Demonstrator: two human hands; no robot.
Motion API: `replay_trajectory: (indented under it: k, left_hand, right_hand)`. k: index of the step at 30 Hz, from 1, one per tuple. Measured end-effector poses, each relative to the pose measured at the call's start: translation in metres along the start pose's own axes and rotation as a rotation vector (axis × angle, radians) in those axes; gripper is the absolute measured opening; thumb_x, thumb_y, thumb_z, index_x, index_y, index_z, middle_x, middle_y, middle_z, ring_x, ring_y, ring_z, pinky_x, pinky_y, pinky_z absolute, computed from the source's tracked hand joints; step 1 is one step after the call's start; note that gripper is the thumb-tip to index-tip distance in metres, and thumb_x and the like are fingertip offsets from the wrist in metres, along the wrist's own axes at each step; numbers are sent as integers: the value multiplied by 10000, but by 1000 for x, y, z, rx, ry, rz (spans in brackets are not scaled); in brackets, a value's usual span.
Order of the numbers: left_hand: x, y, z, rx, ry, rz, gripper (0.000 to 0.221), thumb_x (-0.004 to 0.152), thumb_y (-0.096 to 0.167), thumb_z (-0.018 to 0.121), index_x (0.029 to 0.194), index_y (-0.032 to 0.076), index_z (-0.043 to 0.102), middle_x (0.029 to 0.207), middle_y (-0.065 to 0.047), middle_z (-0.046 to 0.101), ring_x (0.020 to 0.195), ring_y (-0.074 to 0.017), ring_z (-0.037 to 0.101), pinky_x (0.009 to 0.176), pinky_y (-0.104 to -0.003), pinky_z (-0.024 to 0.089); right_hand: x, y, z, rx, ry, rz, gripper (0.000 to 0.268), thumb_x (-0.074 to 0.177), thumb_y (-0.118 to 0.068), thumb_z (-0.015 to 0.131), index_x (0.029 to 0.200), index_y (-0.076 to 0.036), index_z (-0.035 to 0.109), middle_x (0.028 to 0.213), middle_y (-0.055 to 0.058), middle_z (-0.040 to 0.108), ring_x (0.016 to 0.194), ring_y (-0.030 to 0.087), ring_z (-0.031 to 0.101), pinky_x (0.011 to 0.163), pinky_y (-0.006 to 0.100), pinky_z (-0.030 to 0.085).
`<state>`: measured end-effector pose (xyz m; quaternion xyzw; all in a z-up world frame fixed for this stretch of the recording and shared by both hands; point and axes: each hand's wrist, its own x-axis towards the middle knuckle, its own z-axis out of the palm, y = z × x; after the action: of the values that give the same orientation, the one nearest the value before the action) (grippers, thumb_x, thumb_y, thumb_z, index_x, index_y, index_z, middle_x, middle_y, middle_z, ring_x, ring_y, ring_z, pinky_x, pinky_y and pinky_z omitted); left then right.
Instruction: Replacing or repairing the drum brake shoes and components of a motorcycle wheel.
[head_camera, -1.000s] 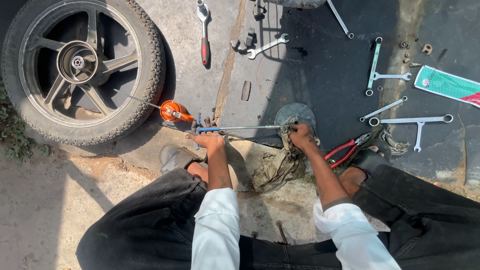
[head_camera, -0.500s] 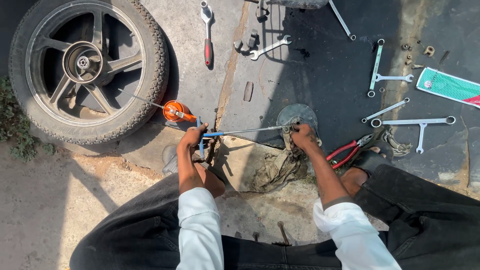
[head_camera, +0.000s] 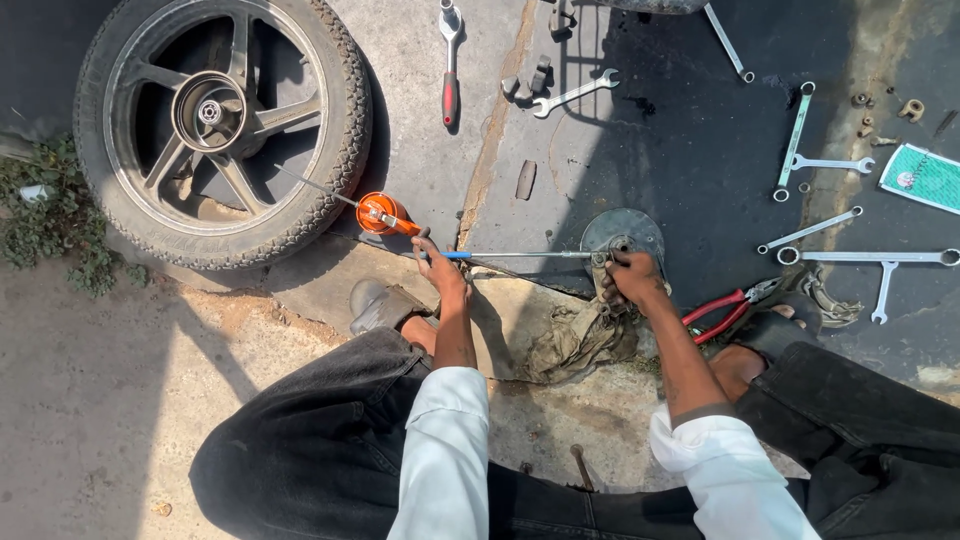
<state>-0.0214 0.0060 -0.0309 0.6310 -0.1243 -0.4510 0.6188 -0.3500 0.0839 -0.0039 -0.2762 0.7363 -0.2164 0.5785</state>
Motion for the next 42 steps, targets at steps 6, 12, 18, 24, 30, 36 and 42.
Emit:
replay_trajectory:
  k: [6,12,18,24,30,36,42]
  left_hand:
    - [8,-24,-6,-283,198,-238,679,962,652,516,1454,202,390,1593,-156,269,1436,-349,462,1188,-454,500]
    - [4,-13,-17,-854,77,-412,703,921,739,340,1346,237,589,1523,-92,464,1335,-302,555,1119,-507,403]
    - [37,-26,-56,-993,-712,-727,210,835,321,617,720,162,691,763,-45,716,939,-283,673,1032,-704,427]
    - [74,45,-59,370,-415,-879,325,1049,431,514,861,215,668,793,-99,731,688,-312,624,653,-426,394]
    - [56,-20,-47,598,-195,-76,420,1090,446,597,1001,42,672,877,-171,692,848,-387,682,788,-516,554]
    - [17,-19,3,-388,402,-330,437,1072,620,574,1282,276,407,1090,-22,515,1147,-312,603,1067,-473,558]
    - [61,-76,-59,-1024,23,-621,473,1047,596,427,1042,126,479,965,-129,665,1002,-297,658,1025,-548,416]
  right_hand:
    - [-19,-8,-11,175,-68,85,320,1055,-194,561,1297,-6,651,868,110,715,674,202,731,487,366,568]
    - [-14,1,-9,250,-65,62,296,1043,-187,572,1280,-36,668,853,101,690,666,220,735,468,368,560]
    - [-10,5,-8,223,-56,45,308,1044,-201,581,1282,-23,662,858,102,703,675,227,737,460,370,554]
    - [-4,2,-10,203,-76,72,331,1032,-208,578,1327,-71,639,859,95,708,669,223,738,466,368,558]
    - [-11,6,-7,239,-87,80,350,1035,-198,590,1351,-58,641,849,79,688,674,204,731,474,368,573]
    - [-16,2,-3,224,-26,104,316,1022,-191,602,1312,-83,665,842,74,686,651,194,715,493,363,591]
    - [-12,7,0,247,-32,71,287,1042,-185,602,1260,-18,682,850,72,672,647,202,714,490,381,598]
